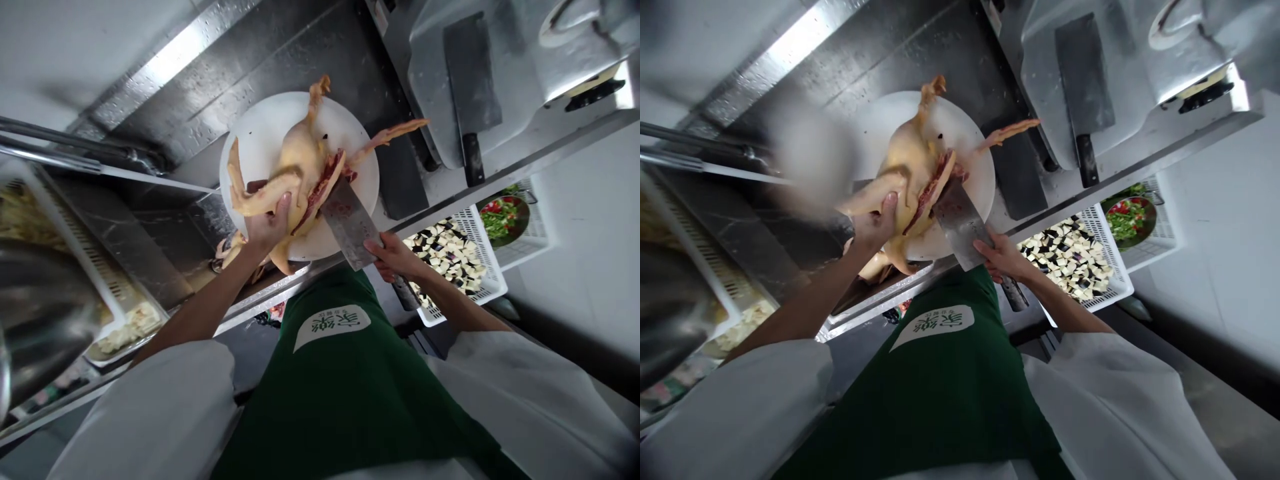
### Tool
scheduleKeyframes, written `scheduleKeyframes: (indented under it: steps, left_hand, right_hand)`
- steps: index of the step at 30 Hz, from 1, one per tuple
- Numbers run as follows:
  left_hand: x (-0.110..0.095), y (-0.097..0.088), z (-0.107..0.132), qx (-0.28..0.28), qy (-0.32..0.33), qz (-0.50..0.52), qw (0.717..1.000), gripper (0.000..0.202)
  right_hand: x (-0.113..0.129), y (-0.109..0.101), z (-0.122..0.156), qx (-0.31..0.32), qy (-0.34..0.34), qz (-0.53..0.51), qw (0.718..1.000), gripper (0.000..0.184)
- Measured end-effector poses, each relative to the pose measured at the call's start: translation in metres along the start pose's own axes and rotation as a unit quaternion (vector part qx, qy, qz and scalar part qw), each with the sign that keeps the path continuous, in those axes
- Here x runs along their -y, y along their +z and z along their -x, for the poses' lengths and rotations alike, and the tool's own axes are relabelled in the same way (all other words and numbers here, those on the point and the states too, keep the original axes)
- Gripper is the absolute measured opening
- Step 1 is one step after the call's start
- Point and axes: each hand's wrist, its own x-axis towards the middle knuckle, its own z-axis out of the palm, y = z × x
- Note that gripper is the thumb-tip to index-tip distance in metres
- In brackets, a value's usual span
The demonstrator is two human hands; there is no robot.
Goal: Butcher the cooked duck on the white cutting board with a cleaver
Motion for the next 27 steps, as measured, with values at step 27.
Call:
scheduleKeyframes:
  steps: [27]
  left_hand:
    - [-0.032, 0.005, 0.008, 0.015, 0.103, -0.033, 0.994, 0.036]
  right_hand:
    - [-0.065, 0.102, -0.029, -0.099, -0.084, -0.133, 0.983, 0.047]
